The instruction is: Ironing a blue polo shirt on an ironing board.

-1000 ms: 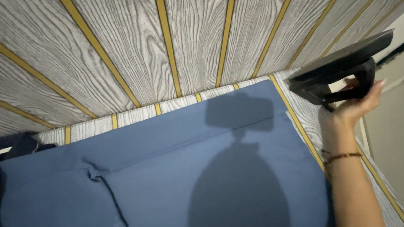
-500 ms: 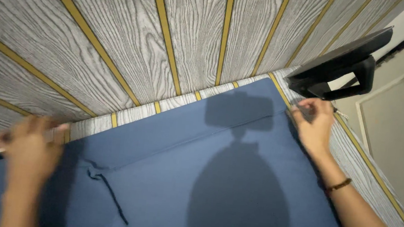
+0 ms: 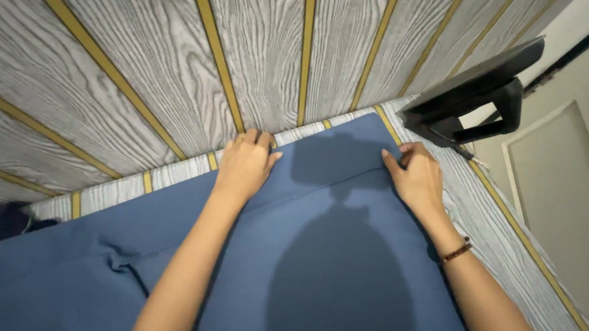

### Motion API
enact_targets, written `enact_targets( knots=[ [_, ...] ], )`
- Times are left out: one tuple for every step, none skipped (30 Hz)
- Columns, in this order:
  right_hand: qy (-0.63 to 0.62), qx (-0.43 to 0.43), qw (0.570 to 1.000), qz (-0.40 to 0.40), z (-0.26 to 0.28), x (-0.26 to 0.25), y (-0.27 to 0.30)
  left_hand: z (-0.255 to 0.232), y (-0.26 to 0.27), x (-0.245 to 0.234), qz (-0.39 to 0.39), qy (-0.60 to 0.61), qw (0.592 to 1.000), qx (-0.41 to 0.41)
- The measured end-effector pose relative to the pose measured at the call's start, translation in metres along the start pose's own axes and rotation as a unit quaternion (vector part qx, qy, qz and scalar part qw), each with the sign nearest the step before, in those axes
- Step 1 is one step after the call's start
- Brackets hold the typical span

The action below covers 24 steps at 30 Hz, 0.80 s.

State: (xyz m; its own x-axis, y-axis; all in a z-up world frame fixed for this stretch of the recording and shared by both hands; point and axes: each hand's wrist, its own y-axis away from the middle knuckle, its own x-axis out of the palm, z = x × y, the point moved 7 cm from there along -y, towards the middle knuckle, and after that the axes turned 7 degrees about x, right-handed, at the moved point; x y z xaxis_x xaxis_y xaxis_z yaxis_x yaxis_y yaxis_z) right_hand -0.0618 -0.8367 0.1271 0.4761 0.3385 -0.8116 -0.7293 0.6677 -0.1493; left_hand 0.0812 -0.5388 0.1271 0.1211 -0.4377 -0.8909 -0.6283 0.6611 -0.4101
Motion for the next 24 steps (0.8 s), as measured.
enact_targets(
  knots=[
    [0.011,0.014,1.000,0.010,0.000,0.002,-0.001,-0.002,-0.006,0.004,-0.002,0.005,1.000,-0.009],
    [0.012,0.015,1.000,0.011,-0.002,0.003,-0.001,-0.003,-0.009,0.010,-0.001,0.006,1.000,-0.009],
    [0.034,-0.021,0.999,-0.006,0.002,0.003,0.000,-0.002,-0.012,0.016,0.001,0.031,0.999,-0.018],
    [0.057,-0.058,0.996,-0.023,0.006,0.003,0.001,-0.001,-0.014,0.022,0.002,0.056,0.998,-0.027],
    [0.056,-0.058,0.997,-0.022,0.004,0.004,0.001,-0.003,-0.016,0.027,0.003,0.055,0.998,-0.027],
    [0.063,-0.079,0.994,-0.033,0.006,0.003,0.003,-0.004,-0.017,0.031,-0.010,0.075,0.997,-0.029],
    [0.069,-0.100,0.992,-0.044,0.007,0.003,0.005,-0.005,-0.017,0.034,-0.021,0.095,0.995,-0.031],
    [0.068,-0.099,0.992,-0.042,0.013,-0.002,0.007,-0.008,-0.018,0.033,-0.019,0.094,0.995,-0.031],
    [0.077,-0.068,0.994,-0.022,0.014,-0.005,0.008,-0.012,-0.019,0.032,-0.029,0.103,0.994,-0.030],
    [0.086,-0.037,0.996,-0.002,0.015,-0.008,0.010,-0.016,-0.021,0.030,-0.038,0.112,0.993,-0.029],
    [0.086,-0.037,0.996,-0.002,0.013,-0.011,0.011,-0.019,-0.023,0.030,-0.038,0.112,0.993,-0.029],
    [0.092,-0.036,0.995,0.001,0.011,-0.012,0.011,-0.022,-0.025,0.030,-0.039,0.121,0.992,-0.029],
    [0.098,-0.037,0.995,0.004,0.011,-0.013,0.012,-0.024,-0.026,0.029,-0.040,0.128,0.990,-0.030],
    [0.097,-0.038,0.995,0.005,0.007,-0.016,0.013,-0.026,-0.027,0.032,-0.041,0.127,0.991,-0.032],
    [0.100,-0.049,0.994,-0.003,0.006,-0.020,0.013,-0.028,-0.028,0.034,-0.046,0.135,0.989,-0.030],
    [0.102,-0.060,0.993,-0.010,0.004,-0.023,0.014,-0.030,-0.029,0.036,-0.052,0.144,0.988,-0.029],
    [0.101,-0.061,0.993,-0.010,0.005,-0.027,0.015,-0.033,-0.031,0.038,-0.052,0.142,0.988,-0.030],
    [0.121,-0.048,0.991,-0.009,0.003,-0.032,0.015,-0.036,-0.034,0.040,-0.051,0.147,0.987,-0.027],
    [0.140,-0.034,0.989,-0.008,0.001,-0.036,0.015,-0.040,-0.036,0.043,-0.050,0.152,0.987,-0.024],
    [0.140,-0.034,0.990,-0.007,-0.007,-0.037,0.014,-0.042,-0.037,0.048,-0.049,0.152,0.987,-0.024],
    [0.148,-0.063,0.987,-0.020,-0.012,-0.038,0.013,-0.045,-0.038,0.053,-0.057,0.156,0.986,-0.015],
    [0.157,-0.092,0.983,-0.032,-0.016,-0.040,0.012,-0.049,-0.039,0.058,-0.064,0.160,0.985,-0.005],
    [0.156,-0.094,0.983,-0.031,-0.018,-0.042,0.012,-0.052,-0.040,0.060,-0.065,0.159,0.985,-0.007],
    [0.171,-0.080,0.982,-0.033,-0.022,-0.044,0.011,-0.056,-0.042,0.060,-0.080,0.164,0.983,0.007]
  ],
)
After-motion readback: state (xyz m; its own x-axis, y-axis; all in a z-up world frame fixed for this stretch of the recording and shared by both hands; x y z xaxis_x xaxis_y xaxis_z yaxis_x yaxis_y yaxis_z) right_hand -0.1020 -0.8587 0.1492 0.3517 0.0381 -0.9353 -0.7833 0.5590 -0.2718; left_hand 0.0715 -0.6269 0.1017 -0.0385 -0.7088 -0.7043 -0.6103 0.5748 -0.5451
